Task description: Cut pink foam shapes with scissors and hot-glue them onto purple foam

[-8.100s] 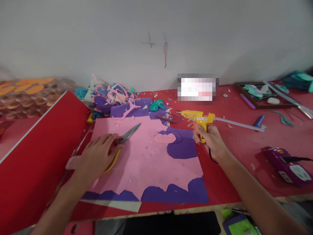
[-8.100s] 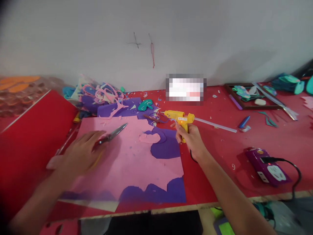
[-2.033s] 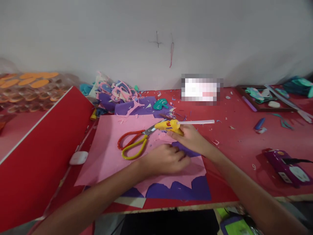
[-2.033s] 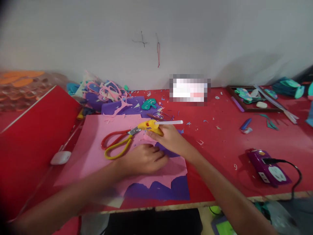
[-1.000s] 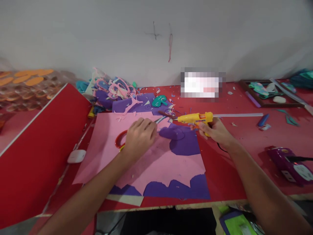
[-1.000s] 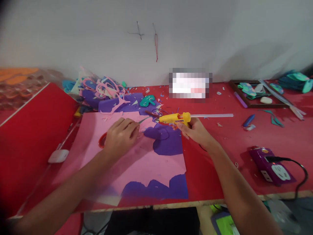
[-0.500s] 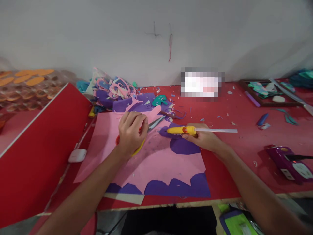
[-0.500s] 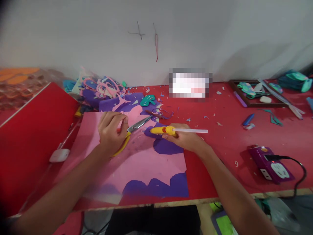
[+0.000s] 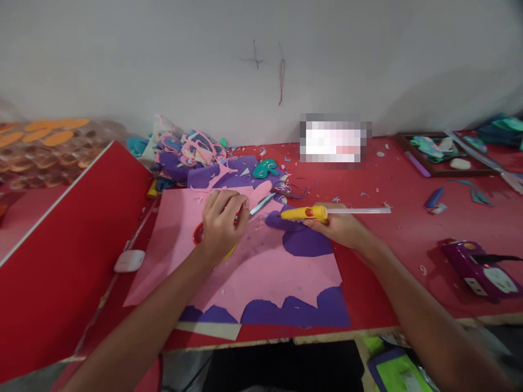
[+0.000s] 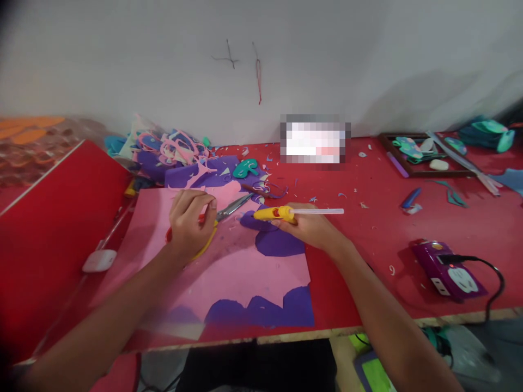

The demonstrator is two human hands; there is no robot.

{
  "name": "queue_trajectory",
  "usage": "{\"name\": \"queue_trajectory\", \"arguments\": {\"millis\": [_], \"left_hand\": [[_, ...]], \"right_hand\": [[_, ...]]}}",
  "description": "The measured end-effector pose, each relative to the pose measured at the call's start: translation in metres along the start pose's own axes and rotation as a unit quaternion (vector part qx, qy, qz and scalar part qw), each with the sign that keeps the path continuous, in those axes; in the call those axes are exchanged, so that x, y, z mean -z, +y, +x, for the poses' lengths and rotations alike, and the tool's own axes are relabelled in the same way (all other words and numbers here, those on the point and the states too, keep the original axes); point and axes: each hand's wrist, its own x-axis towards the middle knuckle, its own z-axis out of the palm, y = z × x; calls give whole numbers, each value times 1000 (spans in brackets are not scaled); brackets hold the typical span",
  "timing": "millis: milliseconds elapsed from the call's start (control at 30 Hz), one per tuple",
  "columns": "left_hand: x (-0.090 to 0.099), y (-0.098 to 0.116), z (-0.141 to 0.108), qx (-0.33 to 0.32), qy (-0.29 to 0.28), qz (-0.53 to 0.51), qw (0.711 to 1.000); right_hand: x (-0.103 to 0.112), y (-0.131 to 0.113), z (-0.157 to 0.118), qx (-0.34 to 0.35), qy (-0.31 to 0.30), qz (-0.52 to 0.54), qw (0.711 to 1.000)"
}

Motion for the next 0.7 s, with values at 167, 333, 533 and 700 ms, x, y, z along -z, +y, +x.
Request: {"name": "queue_trajectory", "arguments": {"millis": [167,333,533,700], "left_hand": [[-1,-1,0,-15,4,-9,1000],[-3,-2,2,-42,35,-36,998],[-3,0,4,-41,35,-39,998],[-3,-1,2,-34,25,-41,998]], "right_hand": [[4,-1,0,1,-6,0,1000],[7,-1,-1,-4,-7,-25,1000],[8,-3,-1,10,4,-28,1000],[12,0,-3,1,3,-15,1000]]}}
